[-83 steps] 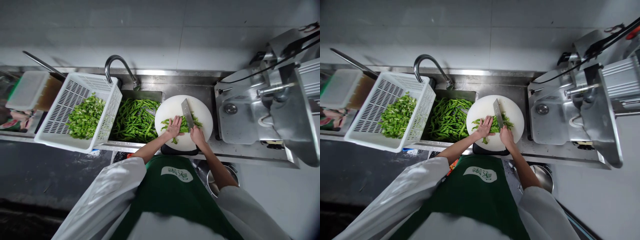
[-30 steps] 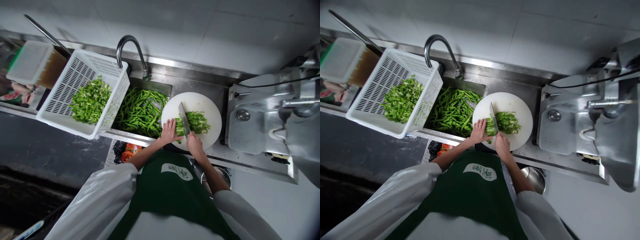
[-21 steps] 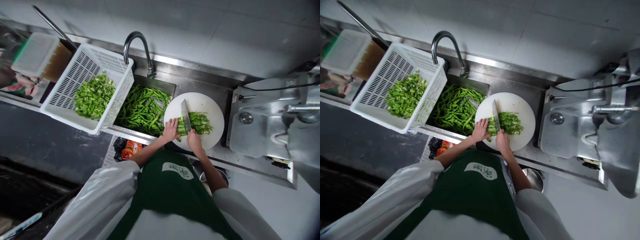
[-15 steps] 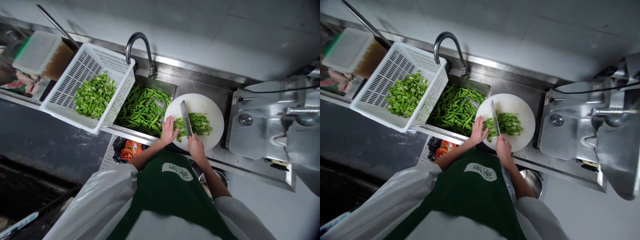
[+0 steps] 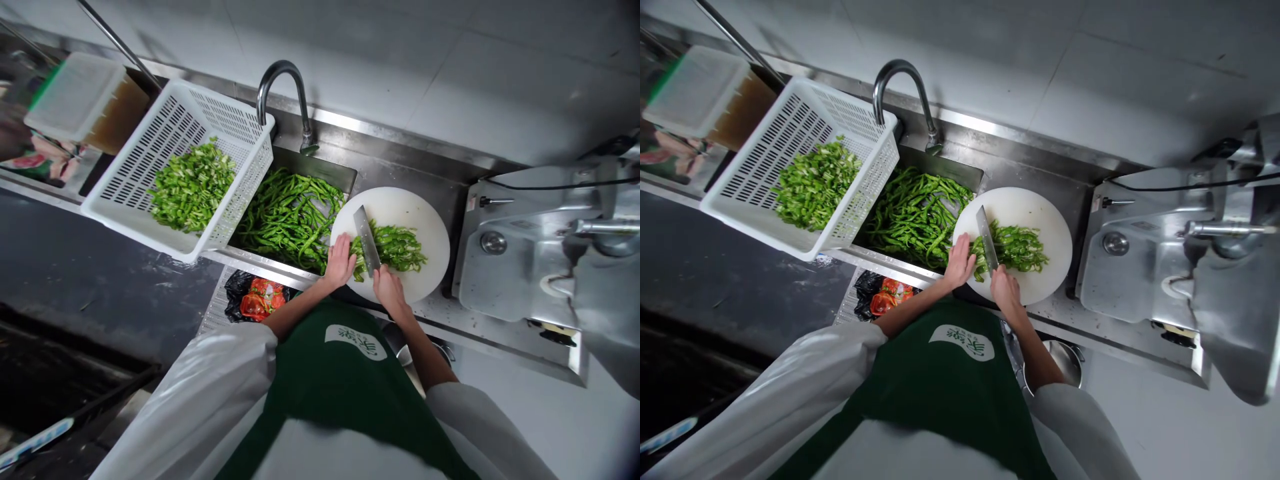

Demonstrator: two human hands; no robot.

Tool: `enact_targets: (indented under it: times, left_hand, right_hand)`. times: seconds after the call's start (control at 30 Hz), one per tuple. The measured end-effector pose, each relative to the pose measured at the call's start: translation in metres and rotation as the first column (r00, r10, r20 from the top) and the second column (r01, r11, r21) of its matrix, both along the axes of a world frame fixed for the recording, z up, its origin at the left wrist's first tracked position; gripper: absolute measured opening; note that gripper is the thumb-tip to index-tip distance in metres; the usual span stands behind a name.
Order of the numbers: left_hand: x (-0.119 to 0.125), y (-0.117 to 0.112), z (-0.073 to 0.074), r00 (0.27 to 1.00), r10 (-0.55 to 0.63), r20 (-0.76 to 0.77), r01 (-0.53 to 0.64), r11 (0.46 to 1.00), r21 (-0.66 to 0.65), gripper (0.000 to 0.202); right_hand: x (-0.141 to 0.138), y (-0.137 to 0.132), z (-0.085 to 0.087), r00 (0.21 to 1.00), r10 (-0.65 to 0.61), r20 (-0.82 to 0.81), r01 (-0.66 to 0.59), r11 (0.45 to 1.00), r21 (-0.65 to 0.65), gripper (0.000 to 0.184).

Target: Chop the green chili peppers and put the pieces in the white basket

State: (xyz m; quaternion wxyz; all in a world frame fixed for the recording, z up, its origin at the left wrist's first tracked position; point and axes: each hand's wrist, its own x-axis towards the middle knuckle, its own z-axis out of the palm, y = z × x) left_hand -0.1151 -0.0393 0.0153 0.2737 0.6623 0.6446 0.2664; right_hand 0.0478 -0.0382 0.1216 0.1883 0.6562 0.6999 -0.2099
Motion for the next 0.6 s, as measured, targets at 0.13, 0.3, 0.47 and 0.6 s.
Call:
enact_targets:
  times: [0.13, 0.3, 0.47, 0.6]
  left_hand:
    - [-0.008, -0.008, 0.0, 0.993, 0.112, 0.033, -0.113, 0.993, 0.034, 0.068]
    - [-0.001, -0.017, -0.004, 0.996, -0.039, -0.081, 0.035, 0.998, -0.048, 0.069]
    - [0.004, -0.011, -0.009, 0.983, -0.095, -0.154, 0.085, 0.994, -0.073, 0.067]
    - [-0.001, -0.009, -0.01, 0.992, -0.043, -0.122, 0.04, 0.999, -0.022, 0.063]
  right_hand:
    - [0.006, -0.009, 0.012, 0.997, 0.072, 0.017, -0.072, 0.997, 0.016, 0.034]
    - [-0.003, -0.023, 0.004, 0.99, 0.141, 0.028, -0.14, 0.99, -0.007, 0.03]
    - [-0.019, -0.022, -0.01, 0.992, 0.124, 0.02, -0.123, 0.992, -0.024, 0.03]
    - [-0.015, -0.009, -0.019, 0.996, 0.09, 0.011, -0.09, 0.996, -0.009, 0.034]
